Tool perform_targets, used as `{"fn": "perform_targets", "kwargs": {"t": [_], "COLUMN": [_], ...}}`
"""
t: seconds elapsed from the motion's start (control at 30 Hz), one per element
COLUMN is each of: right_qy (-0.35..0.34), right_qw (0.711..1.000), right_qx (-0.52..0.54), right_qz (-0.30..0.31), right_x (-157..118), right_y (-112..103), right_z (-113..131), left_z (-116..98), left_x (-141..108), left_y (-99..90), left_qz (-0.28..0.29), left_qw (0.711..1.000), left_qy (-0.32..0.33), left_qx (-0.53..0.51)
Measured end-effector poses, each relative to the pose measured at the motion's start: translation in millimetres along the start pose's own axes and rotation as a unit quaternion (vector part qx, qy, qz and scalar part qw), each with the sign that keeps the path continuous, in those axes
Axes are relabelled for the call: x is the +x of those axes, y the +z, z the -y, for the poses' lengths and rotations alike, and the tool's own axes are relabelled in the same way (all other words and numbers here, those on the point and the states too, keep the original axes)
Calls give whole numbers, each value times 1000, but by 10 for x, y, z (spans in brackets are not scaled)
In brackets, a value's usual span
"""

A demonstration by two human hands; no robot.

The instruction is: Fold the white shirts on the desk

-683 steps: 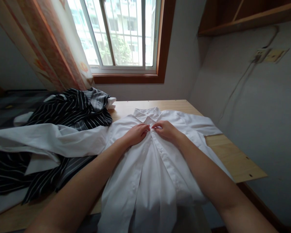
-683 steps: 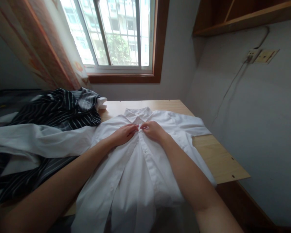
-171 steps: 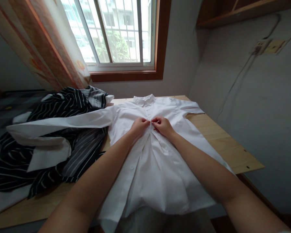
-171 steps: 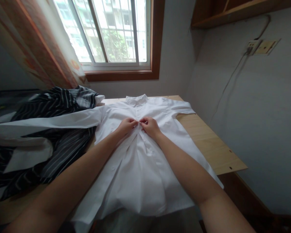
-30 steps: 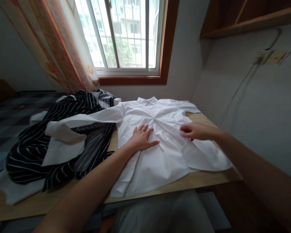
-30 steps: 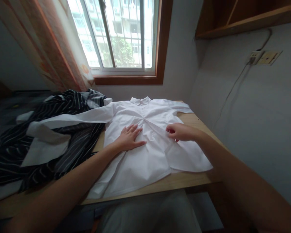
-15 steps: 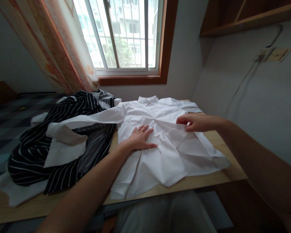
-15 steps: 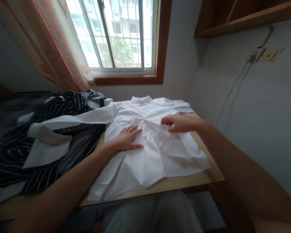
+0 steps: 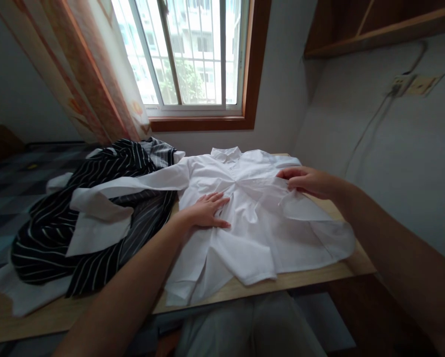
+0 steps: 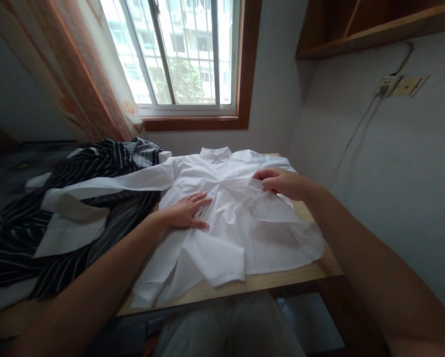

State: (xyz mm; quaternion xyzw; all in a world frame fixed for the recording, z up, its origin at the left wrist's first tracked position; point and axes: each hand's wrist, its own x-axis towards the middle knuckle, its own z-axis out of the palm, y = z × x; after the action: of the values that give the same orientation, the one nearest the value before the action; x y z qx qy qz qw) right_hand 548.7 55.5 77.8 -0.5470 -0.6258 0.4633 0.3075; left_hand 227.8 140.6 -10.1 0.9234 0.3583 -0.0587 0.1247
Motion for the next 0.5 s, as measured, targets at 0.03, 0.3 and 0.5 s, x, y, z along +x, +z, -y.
{"fn": "perform_targets", "kwargs": {"t": [0.03, 0.3, 0.5], "right_qy": [-2, 90, 59], "right_qw": [999, 960, 952], "right_qx": [31, 14, -149], "right_qz": [7, 264, 260], "right_x": [29, 172, 247], "right_y": [69, 749, 700], "right_z": [44, -90, 8], "left_z": [4, 10, 16], "left_x": [-1, -23, -22], "left_y": [0, -2, 24], "left_qz": [-1, -11, -30], "left_qw": [1000, 1000, 999], "left_qy": [1, 11, 9], "left_qx": [0, -16, -29]}}
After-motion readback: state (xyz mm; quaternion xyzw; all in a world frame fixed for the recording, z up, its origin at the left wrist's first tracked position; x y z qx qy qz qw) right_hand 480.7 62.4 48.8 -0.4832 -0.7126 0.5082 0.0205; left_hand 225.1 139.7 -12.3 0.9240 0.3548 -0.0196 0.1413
